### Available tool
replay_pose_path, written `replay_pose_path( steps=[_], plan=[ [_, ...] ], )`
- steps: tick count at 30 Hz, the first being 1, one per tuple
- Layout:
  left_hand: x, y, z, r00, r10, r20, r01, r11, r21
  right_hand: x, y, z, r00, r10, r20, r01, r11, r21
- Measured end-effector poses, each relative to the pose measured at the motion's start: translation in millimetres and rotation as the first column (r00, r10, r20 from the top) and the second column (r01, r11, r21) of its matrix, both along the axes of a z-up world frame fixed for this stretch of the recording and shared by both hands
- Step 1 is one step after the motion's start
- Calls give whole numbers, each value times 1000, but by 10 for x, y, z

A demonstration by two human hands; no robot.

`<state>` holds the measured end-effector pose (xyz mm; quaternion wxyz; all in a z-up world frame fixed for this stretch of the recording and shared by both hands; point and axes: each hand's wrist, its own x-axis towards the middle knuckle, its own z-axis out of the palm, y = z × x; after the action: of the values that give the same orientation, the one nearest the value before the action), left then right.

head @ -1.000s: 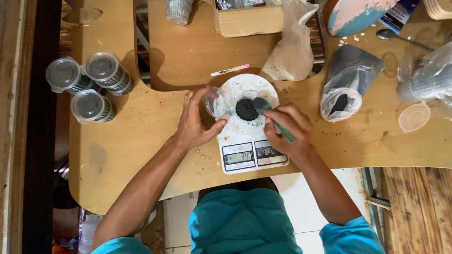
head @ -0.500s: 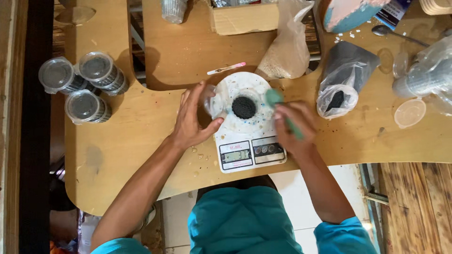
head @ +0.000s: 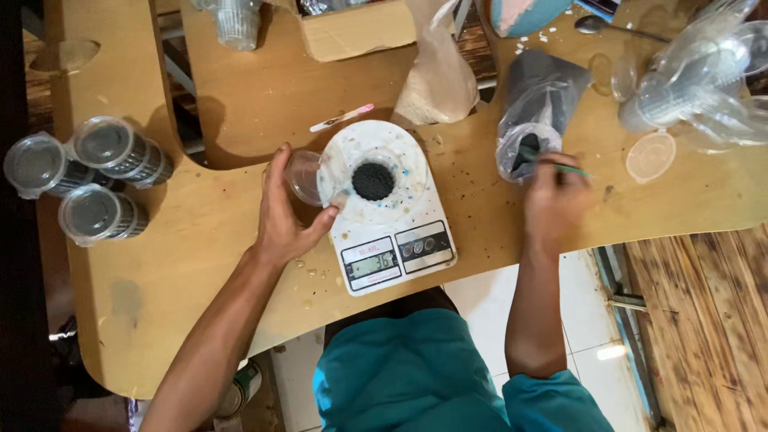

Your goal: The person scoops a dark granular substance from a plastic bag into a small plastic container placed on a digital scale. They repeatedly add and remove small amounts to reach a target weight, then set the filled container aside and repeat the process with a new container.

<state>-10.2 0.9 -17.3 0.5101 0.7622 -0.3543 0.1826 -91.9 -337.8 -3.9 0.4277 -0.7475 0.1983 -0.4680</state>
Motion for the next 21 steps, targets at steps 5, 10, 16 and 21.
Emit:
replay_pose_path(
  steps=[5,10,16,21],
  plan=[
    [-12,36,-35,999,43,-17,-43,998,38,58,-22,-40,898,-115,-424,128,992,1],
    [-27,28,-13,999,35,-25,-34,999,32,-18,74,57,976,6,-219,-47,982,-183],
    [-25,22,-7,998,43,-37,-42,999,35,-19,88,42,980,26,-199,-68,977,-204],
    [-27,29,6,999,31,-44,-29,999,37,-16,46,-8,982,39,-183,-77,975,-207]
  ],
)
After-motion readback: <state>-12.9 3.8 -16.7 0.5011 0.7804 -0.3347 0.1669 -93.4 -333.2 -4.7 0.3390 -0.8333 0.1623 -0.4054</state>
